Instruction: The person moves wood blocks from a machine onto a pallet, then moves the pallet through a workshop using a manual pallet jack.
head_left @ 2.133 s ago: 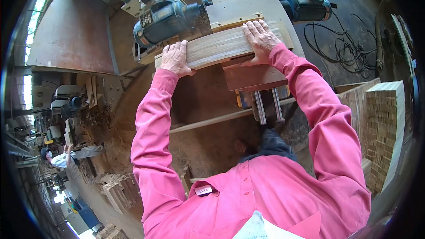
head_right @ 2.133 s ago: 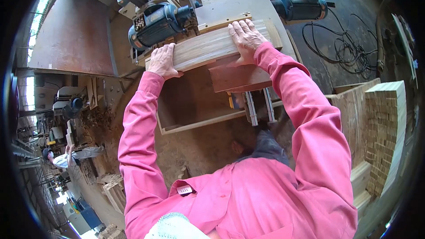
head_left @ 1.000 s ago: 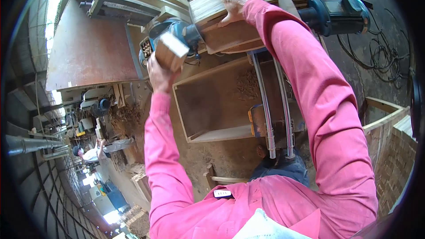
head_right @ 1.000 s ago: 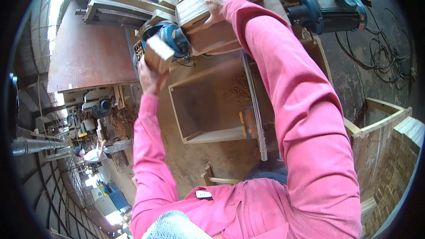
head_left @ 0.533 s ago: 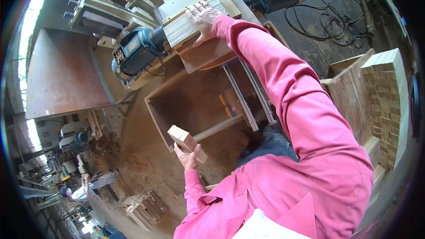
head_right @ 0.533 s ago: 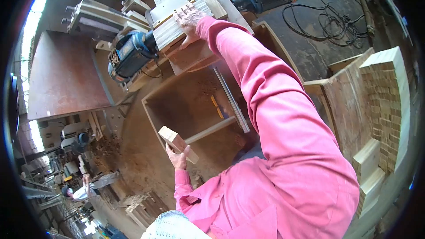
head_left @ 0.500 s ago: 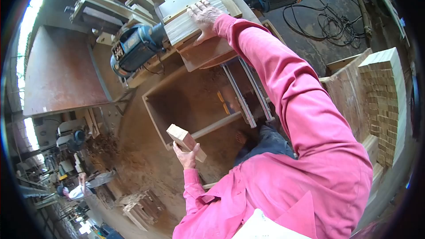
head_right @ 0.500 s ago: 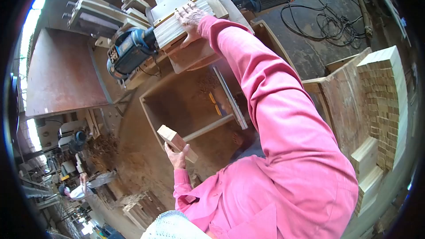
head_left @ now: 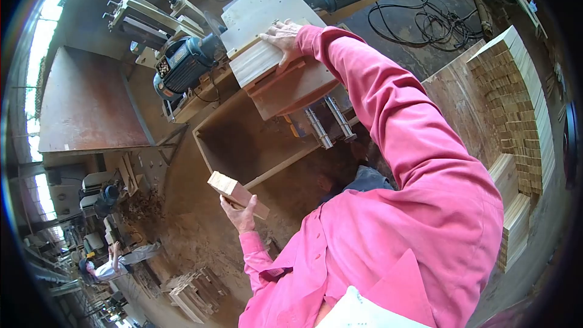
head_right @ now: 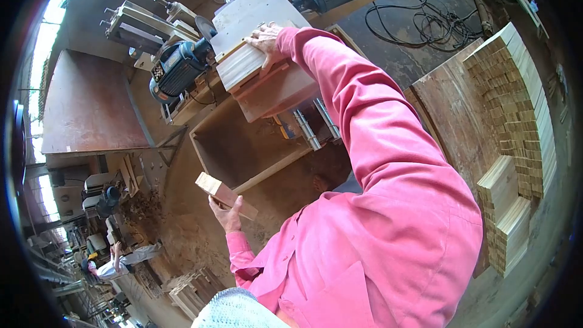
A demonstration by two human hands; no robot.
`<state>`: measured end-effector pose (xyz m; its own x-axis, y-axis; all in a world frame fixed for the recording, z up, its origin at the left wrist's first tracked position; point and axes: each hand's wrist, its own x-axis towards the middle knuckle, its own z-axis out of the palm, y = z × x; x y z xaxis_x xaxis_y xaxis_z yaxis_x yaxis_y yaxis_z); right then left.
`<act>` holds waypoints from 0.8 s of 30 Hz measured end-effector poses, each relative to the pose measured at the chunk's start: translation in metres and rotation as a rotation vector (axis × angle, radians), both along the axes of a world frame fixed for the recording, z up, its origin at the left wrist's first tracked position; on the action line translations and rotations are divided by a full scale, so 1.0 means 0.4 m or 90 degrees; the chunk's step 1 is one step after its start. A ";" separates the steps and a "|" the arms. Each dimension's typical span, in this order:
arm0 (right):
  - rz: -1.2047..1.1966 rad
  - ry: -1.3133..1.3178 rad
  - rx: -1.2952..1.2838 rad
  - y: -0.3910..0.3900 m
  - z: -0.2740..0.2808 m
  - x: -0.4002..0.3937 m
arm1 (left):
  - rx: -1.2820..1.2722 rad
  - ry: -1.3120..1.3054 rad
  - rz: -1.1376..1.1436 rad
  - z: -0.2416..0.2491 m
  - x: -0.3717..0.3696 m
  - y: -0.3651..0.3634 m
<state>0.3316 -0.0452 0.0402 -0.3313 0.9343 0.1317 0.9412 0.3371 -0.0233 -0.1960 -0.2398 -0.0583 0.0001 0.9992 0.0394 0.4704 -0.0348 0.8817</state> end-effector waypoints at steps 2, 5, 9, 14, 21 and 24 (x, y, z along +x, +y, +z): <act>0.016 0.047 -0.085 -0.022 0.002 0.013 | 0.002 -0.028 -0.013 0.026 0.020 -0.003; 0.021 0.114 0.097 -0.096 0.018 0.019 | 0.000 -0.082 -0.023 0.081 0.092 0.003; -0.196 0.312 0.322 -0.310 0.009 0.127 | 0.051 0.053 -0.069 0.145 0.190 0.026; -0.667 0.348 0.505 -0.714 -0.261 0.445 | 0.106 0.161 -0.105 0.195 0.311 0.037; -1.402 0.062 0.106 -1.243 -0.571 0.668 | 0.108 0.370 -0.209 0.350 0.610 0.109; -1.450 0.133 -0.035 -1.336 -0.620 0.696 | 0.189 0.524 -0.282 0.379 0.675 0.178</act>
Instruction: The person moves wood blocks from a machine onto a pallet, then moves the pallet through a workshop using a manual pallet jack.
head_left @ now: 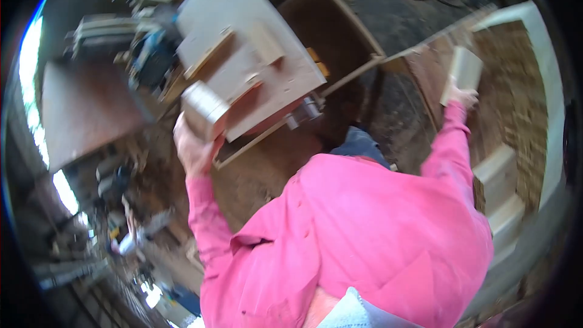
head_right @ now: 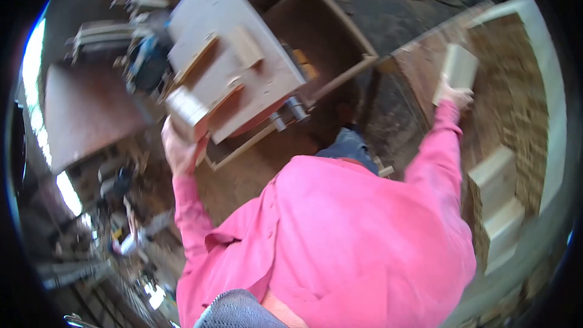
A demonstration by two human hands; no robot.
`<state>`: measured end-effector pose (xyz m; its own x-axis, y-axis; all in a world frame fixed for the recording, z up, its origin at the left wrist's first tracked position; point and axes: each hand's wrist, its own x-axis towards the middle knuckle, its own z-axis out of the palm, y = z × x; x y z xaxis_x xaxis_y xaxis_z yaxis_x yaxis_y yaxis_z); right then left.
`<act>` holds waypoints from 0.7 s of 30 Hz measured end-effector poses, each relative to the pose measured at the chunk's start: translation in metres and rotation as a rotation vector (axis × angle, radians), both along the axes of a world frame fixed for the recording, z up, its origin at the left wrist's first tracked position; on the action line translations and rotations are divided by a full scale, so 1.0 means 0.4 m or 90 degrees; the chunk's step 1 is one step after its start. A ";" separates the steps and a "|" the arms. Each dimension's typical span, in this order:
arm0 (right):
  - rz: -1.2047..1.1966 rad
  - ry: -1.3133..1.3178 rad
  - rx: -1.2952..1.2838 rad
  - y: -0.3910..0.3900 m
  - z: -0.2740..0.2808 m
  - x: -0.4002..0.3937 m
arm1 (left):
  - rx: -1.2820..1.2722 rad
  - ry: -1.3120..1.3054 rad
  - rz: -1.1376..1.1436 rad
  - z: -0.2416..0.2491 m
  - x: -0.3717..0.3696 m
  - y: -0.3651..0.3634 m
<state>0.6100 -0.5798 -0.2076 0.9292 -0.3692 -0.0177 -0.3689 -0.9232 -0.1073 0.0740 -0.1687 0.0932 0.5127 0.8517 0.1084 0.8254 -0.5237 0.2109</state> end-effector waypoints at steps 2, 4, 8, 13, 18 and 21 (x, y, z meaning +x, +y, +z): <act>0.006 -0.044 -0.067 0.024 0.036 -0.026 | 0.033 0.036 -0.078 0.003 0.044 0.063; 0.117 -0.162 -0.027 0.018 -0.024 0.005 | 0.053 0.084 -0.134 -0.007 0.089 0.125; 0.542 -0.310 0.402 0.349 0.172 -0.097 | 0.076 0.179 -0.179 -0.050 0.171 0.214; 1.124 -0.290 0.592 0.802 0.500 -0.361 | 0.000 0.258 -0.189 -0.070 0.230 0.273; 1.405 -0.123 0.393 1.111 0.542 -0.632 | -0.064 0.235 -0.217 -0.117 0.204 0.307; 1.455 -0.031 0.236 1.166 0.554 -0.702 | -0.219 0.029 -0.137 -0.080 0.143 0.314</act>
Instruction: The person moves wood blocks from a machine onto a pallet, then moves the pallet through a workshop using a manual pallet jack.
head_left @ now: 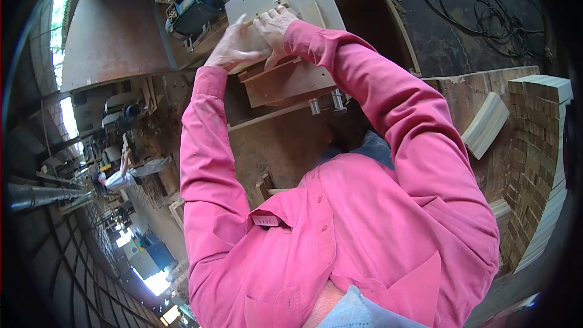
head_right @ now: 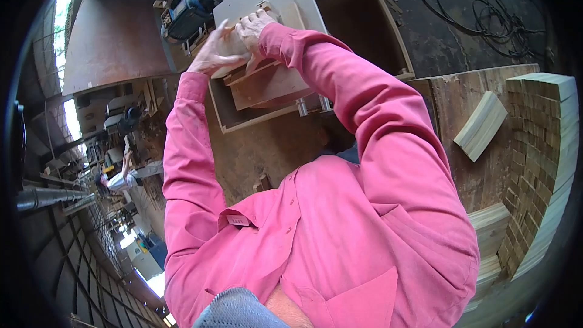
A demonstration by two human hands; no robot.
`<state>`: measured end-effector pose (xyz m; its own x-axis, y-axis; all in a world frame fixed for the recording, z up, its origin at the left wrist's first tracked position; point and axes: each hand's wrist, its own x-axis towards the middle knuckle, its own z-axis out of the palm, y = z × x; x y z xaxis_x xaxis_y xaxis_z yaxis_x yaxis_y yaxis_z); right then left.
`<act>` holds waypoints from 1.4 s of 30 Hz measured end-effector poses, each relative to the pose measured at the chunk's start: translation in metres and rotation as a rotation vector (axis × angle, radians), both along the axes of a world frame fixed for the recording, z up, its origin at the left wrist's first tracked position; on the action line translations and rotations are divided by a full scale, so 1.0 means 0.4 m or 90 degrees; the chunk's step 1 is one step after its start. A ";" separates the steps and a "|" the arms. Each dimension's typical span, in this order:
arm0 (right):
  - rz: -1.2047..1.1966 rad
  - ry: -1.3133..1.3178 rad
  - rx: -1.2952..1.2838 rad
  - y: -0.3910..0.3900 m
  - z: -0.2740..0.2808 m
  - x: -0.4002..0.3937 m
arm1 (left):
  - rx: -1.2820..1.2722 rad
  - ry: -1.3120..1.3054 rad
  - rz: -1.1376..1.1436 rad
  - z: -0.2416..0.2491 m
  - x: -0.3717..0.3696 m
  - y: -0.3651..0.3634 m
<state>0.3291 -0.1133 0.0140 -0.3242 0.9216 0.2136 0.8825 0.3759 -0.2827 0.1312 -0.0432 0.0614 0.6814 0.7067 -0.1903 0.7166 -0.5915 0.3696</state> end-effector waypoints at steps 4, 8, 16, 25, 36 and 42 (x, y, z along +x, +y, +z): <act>0.043 -0.016 -0.019 0.014 -0.023 -0.013 | -0.205 -0.414 0.403 -0.089 -0.178 0.022; 0.055 -0.027 0.005 0.014 -0.033 0.000 | -0.374 -0.628 0.496 -0.166 -0.196 -0.046; 0.049 -0.073 -0.009 0.006 -0.023 0.028 | -0.349 -0.647 0.531 -0.145 -0.134 -0.090; -0.067 -0.109 0.049 -0.068 -0.014 -0.114 | -0.408 -0.693 0.461 -0.162 -0.160 -0.080; -0.049 -0.189 0.131 -0.056 -0.036 -0.146 | -0.416 -0.792 0.455 -0.208 -0.274 -0.090; -0.065 -0.205 0.155 -0.015 -0.027 -0.149 | -0.398 -0.826 0.601 -0.399 -0.591 -0.223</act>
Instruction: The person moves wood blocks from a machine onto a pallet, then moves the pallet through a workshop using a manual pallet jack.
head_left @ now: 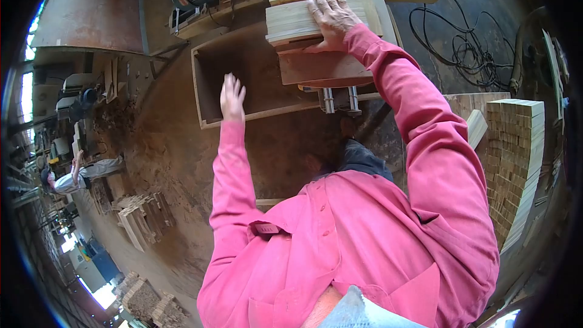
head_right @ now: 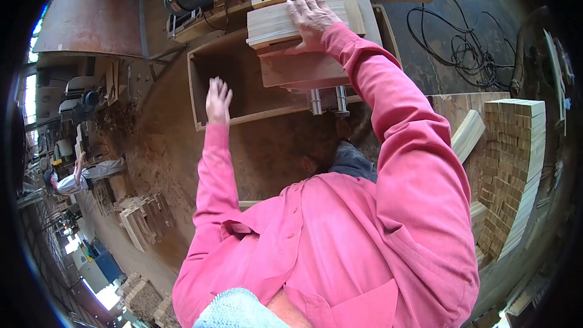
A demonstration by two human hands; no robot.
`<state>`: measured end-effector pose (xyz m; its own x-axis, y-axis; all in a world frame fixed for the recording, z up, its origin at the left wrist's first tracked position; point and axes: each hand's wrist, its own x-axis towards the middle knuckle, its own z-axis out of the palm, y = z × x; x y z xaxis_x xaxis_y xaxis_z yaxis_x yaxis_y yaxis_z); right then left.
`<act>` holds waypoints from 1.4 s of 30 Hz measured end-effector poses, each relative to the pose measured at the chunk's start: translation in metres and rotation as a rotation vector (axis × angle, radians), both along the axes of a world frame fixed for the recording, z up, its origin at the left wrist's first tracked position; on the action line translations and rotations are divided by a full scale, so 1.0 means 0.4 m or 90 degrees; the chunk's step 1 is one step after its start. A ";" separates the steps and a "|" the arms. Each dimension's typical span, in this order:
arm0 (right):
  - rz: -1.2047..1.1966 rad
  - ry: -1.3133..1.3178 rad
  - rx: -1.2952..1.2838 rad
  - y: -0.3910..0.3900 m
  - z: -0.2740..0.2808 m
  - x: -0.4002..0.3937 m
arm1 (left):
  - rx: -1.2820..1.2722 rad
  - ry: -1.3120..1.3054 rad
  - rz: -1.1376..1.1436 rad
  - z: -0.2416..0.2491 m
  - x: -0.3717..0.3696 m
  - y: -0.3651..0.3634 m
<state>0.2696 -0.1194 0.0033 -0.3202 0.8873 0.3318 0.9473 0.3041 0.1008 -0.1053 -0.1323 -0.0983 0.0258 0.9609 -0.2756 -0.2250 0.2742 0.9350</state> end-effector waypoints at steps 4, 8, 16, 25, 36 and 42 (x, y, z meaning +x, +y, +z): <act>-0.008 -0.015 0.007 0.084 0.005 0.021 | -0.197 0.159 0.137 -0.203 -0.211 -0.252; -0.026 -0.027 -0.014 0.210 0.012 0.064 | -0.322 0.278 0.016 -0.384 -0.337 -0.597; -0.049 0.016 -0.075 0.551 0.020 0.175 | -0.460 0.608 -0.262 -0.409 -0.324 -1.012; -0.045 0.040 -0.128 0.841 0.062 0.282 | -0.582 0.301 0.194 -0.234 -0.114 -0.898; -0.055 0.060 -0.034 0.966 0.010 0.318 | -0.542 0.544 -0.003 -0.157 -0.025 -1.132; -0.043 0.080 -0.081 0.821 0.040 0.286 | -0.540 0.506 -0.025 -0.185 -0.049 -1.077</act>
<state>0.3841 0.2092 0.0192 -0.2217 0.9426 0.2497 0.9686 0.2423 -0.0547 -0.1251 -0.5630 -0.1722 -0.4175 0.4620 -0.7825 0.3649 0.8739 0.3213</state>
